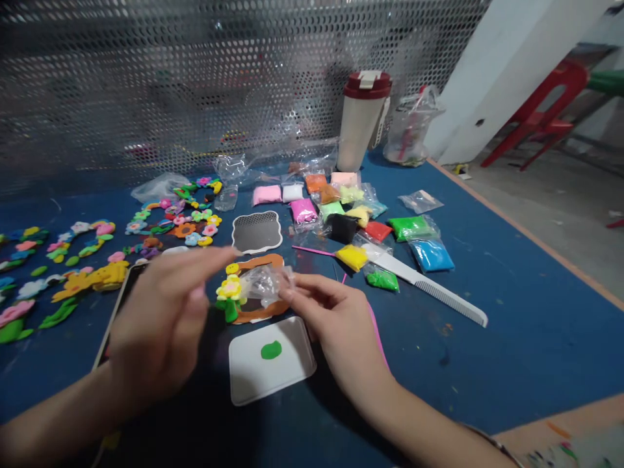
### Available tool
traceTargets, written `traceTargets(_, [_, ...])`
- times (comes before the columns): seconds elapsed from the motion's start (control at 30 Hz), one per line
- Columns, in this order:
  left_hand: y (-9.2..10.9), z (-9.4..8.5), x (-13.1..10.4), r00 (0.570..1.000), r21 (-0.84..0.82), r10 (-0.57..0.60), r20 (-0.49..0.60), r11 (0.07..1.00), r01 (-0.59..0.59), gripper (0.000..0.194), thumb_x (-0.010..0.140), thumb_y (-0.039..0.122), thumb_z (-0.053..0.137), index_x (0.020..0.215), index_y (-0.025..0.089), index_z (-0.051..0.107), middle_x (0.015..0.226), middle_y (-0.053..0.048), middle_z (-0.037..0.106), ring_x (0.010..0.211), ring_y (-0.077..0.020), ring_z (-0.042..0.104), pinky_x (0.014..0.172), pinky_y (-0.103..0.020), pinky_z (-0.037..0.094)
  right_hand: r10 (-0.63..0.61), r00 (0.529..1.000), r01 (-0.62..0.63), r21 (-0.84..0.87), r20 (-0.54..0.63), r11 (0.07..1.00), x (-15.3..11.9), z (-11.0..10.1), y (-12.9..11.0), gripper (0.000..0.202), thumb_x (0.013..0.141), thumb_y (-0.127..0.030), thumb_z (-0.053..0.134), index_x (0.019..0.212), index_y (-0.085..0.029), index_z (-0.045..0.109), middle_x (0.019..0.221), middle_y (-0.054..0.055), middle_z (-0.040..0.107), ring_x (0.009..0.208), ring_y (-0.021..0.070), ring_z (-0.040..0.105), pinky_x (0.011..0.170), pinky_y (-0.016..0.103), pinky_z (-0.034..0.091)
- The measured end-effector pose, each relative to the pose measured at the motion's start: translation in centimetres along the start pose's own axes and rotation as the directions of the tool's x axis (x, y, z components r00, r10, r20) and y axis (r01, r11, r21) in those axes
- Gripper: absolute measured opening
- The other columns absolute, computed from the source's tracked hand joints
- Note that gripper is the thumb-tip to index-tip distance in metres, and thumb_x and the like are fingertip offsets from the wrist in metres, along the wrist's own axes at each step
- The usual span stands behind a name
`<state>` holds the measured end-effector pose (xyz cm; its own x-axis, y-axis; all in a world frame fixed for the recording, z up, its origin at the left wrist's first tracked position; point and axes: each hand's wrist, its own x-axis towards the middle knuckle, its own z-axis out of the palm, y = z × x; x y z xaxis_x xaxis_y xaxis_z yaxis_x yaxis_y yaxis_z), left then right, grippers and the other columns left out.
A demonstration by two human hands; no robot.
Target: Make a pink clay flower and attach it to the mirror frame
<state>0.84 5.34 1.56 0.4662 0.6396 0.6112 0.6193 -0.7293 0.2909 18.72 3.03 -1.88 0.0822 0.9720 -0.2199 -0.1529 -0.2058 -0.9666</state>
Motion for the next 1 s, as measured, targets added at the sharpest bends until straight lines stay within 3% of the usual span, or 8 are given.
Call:
traceTargets(0.07, [0.2,1.1,-0.8,0.927,-0.035,0.314,0.205,0.949,-0.313,0.046,0.089,0.01,0.035,0.134,0.011,0.036,0.138,-0.013,0.048,0.134,-0.0217,0.032,0.11,-0.036,0.027,0.019,0.997,-0.023,0.066,0.069,0.998,-0.1,0.2,0.2,0.006,0.069,-0.027,0.072,0.07,-0.021,0.071,0.057,-0.002,0.056,0.048,0.0088,0.039,0.046,0.024,0.031])
traceTargets(0.2, [-0.4,3.1,-1.4,0.862,0.015,0.346,0.37,0.926,-0.378,0.047,0.092,0.009,0.037,0.138,0.002,0.029,0.144,-0.021,0.035,0.139,-0.0246,0.021,0.113,-0.047,0.015,0.076,0.975,-0.121,0.213,0.207,0.97,-0.3,0.5,0.6,0.007,0.076,-0.026,0.067,0.074,-0.02,0.064,0.058,-0.004,0.051,0.047,0.006,0.034,0.044,0.02,0.025])
traceTargets(0.3, [-0.8,2.5,-0.7,0.882,-0.244,0.215,0.418,0.962,-0.119,0.041,0.095,0.011,0.034,0.135,0.013,0.038,0.142,-0.011,0.043,0.134,-0.0189,0.035,0.113,-0.04,0.023,0.13,0.955,-0.193,0.229,0.266,0.954,-0.3,0.4,0.3,0.014,0.075,-0.027,0.069,0.085,-0.02,0.062,0.053,-0.007,0.047,0.04,0.003,0.021,0.038,0.019,0.014])
traceTargets(0.4, [-0.6,0.4,0.5,0.908,-0.495,-0.263,0.326,0.771,0.4,0.032,0.097,0.022,0.035,0.122,0.025,0.054,0.126,-0.001,0.061,0.118,-0.0161,0.054,0.101,-0.031,0.042,0.121,0.957,-0.186,0.238,0.264,0.953,-0.1,0.1,-0.3,0.019,0.076,-0.028,0.07,0.091,-0.02,0.062,0.043,-0.011,0.044,0.035,0.0015,0.015,0.037,0.017,0.014])
traceTargets(0.5, [-0.6,-1.1,1.4,0.857,-0.718,-0.507,0.093,0.562,0.411,0.027,0.096,0.025,0.037,0.106,0.027,0.062,0.106,0.003,0.067,0.103,-0.0155,0.061,0.093,-0.028,0.046,0.119,0.954,-0.21,0.33,0.275,0.92,0.3,-0.2,-0.4,0.011,0.079,-0.024,0.068,0.088,-0.019,0.064,0.038,-0.011,0.041,0.035,0.0015,0.02,0.039,0.015,0.021])
traceTargets(0.6, [-1.1,-1.4,1.7,0.836,-0.662,-0.542,0.083,0.597,0.453,0.022,0.095,0.029,0.042,0.091,0.025,0.064,0.089,0.004,0.062,0.088,-0.0122,0.058,0.083,-0.022,0.045,0.117,0.937,-0.27,0.469,0.329,0.841,0.9,-0.4,0.1,0.009,0.075,-0.022,0.072,0.078,-0.016,0.065,0.058,-0.004,0.057,0.049,0.0032,0.043,0.049,0.013,0.035])
traceTargets(0.73, [-1.5,-0.8,1.5,0.799,-0.542,-0.496,0.34,0.591,0.597,0.026,0.092,0.04,0.046,0.074,0.022,0.056,0.074,0.005,0.052,0.072,-0.0091,0.05,0.067,-0.017,0.041,0.117,0.932,-0.296,0.537,0.342,0.79,1.4,-0.2,1.0,0.017,0.069,-0.024,0.074,0.085,-0.019,0.069,0.087,0.0,0.066,0.075,0.0098,0.058,0.07,0.019,0.047])
traceTargets(1.0, [-1.1,0.0,1.3,0.811,-0.393,-0.478,0.337,0.711,0.583,0.022,0.085,0.036,0.058,0.106,0.029,0.057,0.087,0.006,0.056,0.078,-0.009,0.054,0.07,-0.018,0.043,0.248,0.921,-0.376,0.523,0.299,0.765,1.4,0.0,1.3,0.012,0.073,-0.025,0.072,0.079,-0.017,0.066,0.07,-0.003,0.063,0.056,0.0039,0.055,0.057,0.014,0.047])
